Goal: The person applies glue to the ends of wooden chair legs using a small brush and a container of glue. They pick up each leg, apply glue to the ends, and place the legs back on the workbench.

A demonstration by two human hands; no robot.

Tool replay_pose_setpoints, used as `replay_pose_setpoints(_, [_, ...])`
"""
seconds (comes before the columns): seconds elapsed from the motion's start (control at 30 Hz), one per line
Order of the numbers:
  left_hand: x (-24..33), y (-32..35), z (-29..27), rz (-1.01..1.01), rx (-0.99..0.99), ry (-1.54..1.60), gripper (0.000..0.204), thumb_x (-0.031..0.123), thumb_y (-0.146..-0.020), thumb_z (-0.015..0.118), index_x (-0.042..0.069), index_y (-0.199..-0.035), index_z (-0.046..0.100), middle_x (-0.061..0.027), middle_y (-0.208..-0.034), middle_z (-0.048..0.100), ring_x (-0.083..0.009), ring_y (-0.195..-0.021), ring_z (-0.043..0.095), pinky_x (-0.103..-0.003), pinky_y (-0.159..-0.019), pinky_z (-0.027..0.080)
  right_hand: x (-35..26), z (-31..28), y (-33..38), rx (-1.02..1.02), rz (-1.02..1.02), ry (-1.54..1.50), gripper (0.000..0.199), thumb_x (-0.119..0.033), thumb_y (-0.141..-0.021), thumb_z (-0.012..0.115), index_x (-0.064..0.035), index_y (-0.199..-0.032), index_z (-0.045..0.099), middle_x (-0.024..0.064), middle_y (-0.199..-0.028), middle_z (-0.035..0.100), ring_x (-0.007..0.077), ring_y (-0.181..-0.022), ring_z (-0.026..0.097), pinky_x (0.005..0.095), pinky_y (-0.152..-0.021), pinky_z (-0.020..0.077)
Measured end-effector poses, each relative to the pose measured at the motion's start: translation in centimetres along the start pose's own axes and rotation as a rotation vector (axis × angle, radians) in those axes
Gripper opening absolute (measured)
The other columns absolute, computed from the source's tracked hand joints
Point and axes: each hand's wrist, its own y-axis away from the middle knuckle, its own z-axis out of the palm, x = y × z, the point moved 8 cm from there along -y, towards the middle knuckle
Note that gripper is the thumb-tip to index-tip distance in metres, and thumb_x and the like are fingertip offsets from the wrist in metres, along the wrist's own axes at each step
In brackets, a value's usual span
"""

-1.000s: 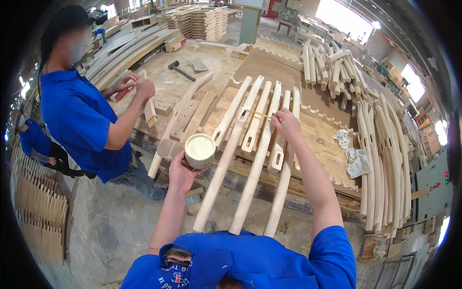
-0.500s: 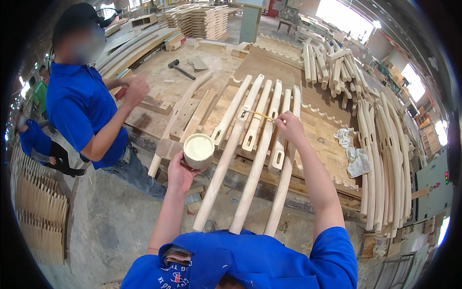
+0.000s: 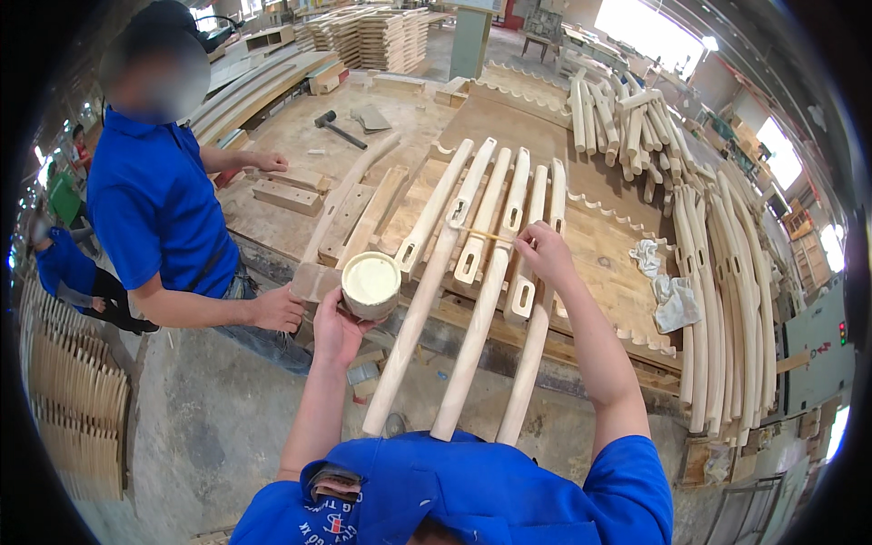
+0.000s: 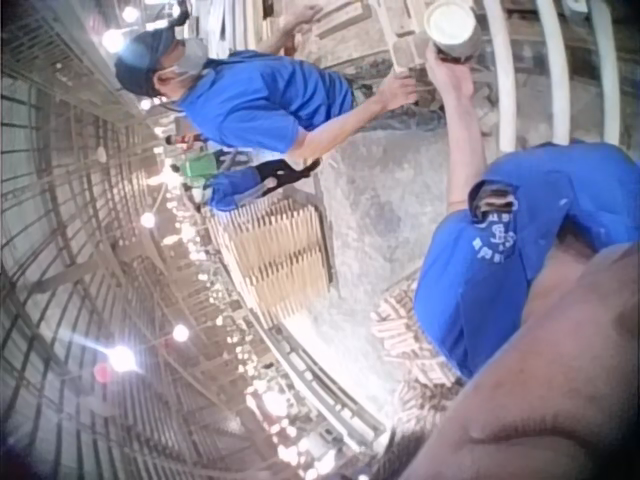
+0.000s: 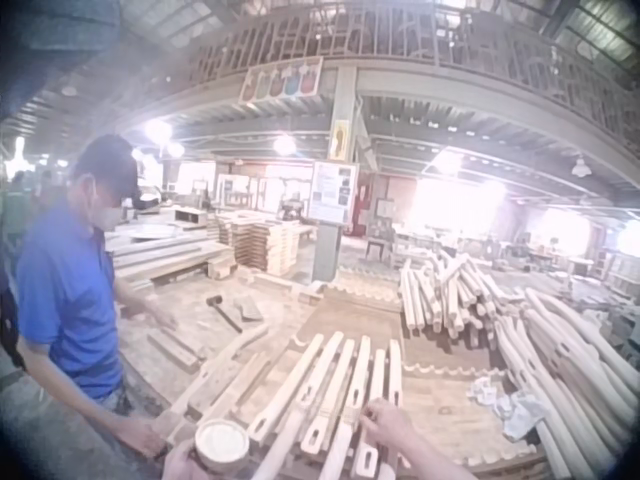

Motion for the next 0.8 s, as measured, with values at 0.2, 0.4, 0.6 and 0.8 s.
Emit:
replay_pose_setpoints(0.2, [-0.1,0.0,-0.1,-0.002,0.006,-0.009,0.037,0.025,-0.093,0.036,0.0,-0.119,0.046,-0.0151,-0.12,0.052,-0.0287,-0.106,0.056,-0.047,-0.076,0.054,-0.8,0.2,-1.5,0.092,-0.085,0.01,0.015,-0.021,-0.082,0.059,-0.0067,-0.084,0.063,0.0081,-0.083,0.056,0.0264,-0.079,0.058,0.0364,-0.07,0.0472])
replay_pose_setpoints(0.4, [0.4,0.6,-0.4,0.02,0.011,-0.002,0.038,0.025,-0.094,0.035,0.0,-0.12,0.045,-0.016,-0.12,0.052,-0.0293,-0.106,0.056,-0.047,-0.076,0.054,-1.0,0.5,-0.8,0.038,-0.136,0.019,0.015,-0.021,-0.082,0.059,-0.0081,-0.085,0.065,0.0069,-0.082,0.057,0.0252,-0.078,0.058,0.0355,-0.069,0.048])
replay_pose_setpoints(0.6, [0.4,0.7,-0.8,0.018,0.017,0.001,0.038,0.026,-0.094,0.035,-0.001,-0.12,0.045,-0.0162,-0.12,0.052,-0.0302,-0.105,0.056,-0.047,-0.076,0.054,-1.5,0.4,-1.4,0.1,-0.184,0.098,0.013,-0.02,-0.08,0.06,-0.009,-0.084,0.065,0.0055,-0.081,0.057,0.0233,-0.08,0.058,0.0353,-0.069,0.0479])
replay_pose_setpoints(0.8, [0.2,0.5,-1.0,0.01,0.031,0.013,0.039,0.026,-0.095,0.033,0.0,-0.122,0.045,-0.016,-0.122,0.051,-0.0309,-0.107,0.055,-0.048,-0.078,0.053,-0.8,-0.5,-1.9,0.153,-0.133,0.099,0.011,-0.02,-0.081,0.06,-0.0108,-0.084,0.065,0.0032,-0.083,0.058,0.0216,-0.084,0.057,0.0355,-0.07,0.0482])
